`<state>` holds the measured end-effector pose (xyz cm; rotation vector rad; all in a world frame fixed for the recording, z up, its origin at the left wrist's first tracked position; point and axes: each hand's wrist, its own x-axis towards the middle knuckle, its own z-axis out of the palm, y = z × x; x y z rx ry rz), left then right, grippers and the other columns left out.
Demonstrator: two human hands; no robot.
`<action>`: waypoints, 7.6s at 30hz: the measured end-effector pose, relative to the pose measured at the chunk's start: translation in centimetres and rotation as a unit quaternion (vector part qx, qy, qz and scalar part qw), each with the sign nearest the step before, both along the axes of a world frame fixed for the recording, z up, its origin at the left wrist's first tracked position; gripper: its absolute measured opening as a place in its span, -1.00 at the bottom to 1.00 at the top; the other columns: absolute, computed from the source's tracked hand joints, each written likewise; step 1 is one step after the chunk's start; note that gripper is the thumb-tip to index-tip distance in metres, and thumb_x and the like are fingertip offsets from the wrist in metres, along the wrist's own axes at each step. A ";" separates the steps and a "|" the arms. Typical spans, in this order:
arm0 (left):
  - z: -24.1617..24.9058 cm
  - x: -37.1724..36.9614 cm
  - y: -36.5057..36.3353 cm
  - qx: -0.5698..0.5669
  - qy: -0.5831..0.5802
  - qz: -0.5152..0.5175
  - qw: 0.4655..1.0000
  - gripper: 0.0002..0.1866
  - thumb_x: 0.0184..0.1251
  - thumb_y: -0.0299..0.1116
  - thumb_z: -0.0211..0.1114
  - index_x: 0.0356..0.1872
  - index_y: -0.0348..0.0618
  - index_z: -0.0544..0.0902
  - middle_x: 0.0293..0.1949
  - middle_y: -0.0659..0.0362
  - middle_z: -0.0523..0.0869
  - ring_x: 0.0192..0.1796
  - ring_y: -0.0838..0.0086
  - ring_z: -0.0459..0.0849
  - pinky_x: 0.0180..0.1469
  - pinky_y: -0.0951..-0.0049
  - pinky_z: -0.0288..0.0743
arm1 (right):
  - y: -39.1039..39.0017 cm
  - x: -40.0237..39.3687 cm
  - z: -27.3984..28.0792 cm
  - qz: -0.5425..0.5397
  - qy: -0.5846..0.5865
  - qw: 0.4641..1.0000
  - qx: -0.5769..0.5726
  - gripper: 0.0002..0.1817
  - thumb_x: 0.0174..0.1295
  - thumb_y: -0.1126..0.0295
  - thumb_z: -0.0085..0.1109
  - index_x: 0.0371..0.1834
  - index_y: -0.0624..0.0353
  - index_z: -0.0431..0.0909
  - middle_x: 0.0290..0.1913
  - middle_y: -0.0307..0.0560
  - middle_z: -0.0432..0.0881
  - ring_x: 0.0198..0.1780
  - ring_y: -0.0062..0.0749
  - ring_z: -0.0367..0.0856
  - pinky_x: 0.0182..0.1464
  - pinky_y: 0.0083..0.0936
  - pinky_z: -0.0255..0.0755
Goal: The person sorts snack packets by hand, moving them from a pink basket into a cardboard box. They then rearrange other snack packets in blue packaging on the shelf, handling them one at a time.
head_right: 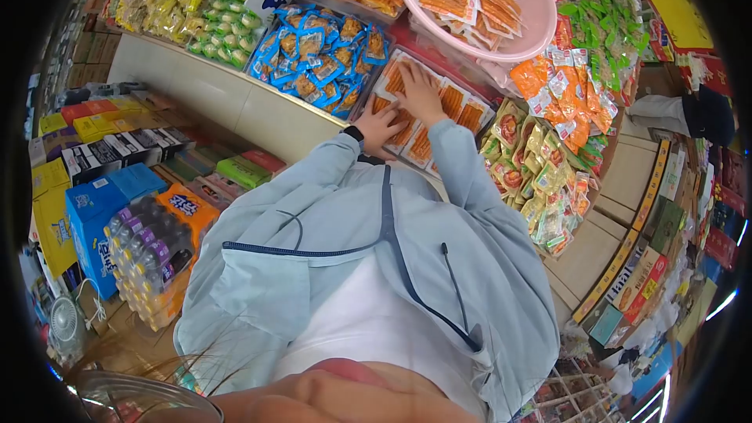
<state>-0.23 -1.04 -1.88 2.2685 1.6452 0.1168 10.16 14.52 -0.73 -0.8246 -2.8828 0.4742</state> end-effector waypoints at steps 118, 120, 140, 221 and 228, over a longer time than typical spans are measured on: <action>-1.4 -1.7 5.6 -0.190 -0.122 0.030 0.974 -0.63 0.10 0.04 0.30 -0.22 0.02 0.70 0.07 0.05 0.58 0.28 0.09 0.31 0.28 -0.09 0.03 | -13.7 10.2 -2.0 -0.538 -0.128 0.830 0.071 -0.31 0.03 0.34 0.26 0.30 0.20 0.33 0.12 0.07 0.44 -0.01 -0.02 0.48 0.04 -0.21 0.46; -2.7 -2.0 5.5 -0.164 -0.136 0.005 0.977 -0.65 0.11 0.02 0.29 -0.23 0.00 0.71 0.03 0.06 0.60 0.22 0.09 0.37 0.26 0.00 0.10 | -14.2 10.1 -1.8 -0.535 -0.121 0.831 0.093 -0.26 0.02 0.26 0.32 0.32 0.19 0.31 0.08 0.05 0.46 -0.04 -0.04 0.49 0.02 -0.20 0.47; 2.4 -1.6 6.6 -0.311 -0.262 -0.037 0.913 -0.42 0.23 0.04 0.22 0.09 -0.25 0.59 -0.03 -0.08 0.68 0.05 0.13 0.64 0.14 0.26 0.46 | -13.1 11.4 -1.2 -0.615 0.103 0.776 -0.098 -0.58 0.14 0.42 0.17 0.11 0.25 0.48 -0.17 0.24 0.64 -0.05 0.08 0.61 0.00 -0.17 0.49; 16.4 -11.5 25.5 0.238 -0.001 -0.007 0.971 -0.55 0.31 -0.06 0.21 0.14 -0.04 0.62 0.19 -0.07 0.58 0.19 0.08 0.55 0.19 0.14 0.44 | -15.4 6.4 -1.0 -0.558 -0.144 0.816 -0.050 -0.05 0.18 -0.13 0.14 0.53 0.13 0.00 0.56 0.29 -0.20 0.57 0.13 -0.24 0.37 0.27 -0.07; 15.7 -11.6 24.4 0.274 -0.049 0.008 0.960 -0.42 0.29 0.01 0.20 0.24 -0.12 0.52 0.26 -0.10 0.50 0.31 0.01 0.42 0.36 0.01 0.19 | -15.5 6.3 -1.2 -0.569 -0.113 0.812 -0.059 -0.12 0.13 -0.08 0.24 0.49 -0.01 0.14 0.57 0.15 -0.18 0.57 0.10 -0.24 0.38 0.28 -0.09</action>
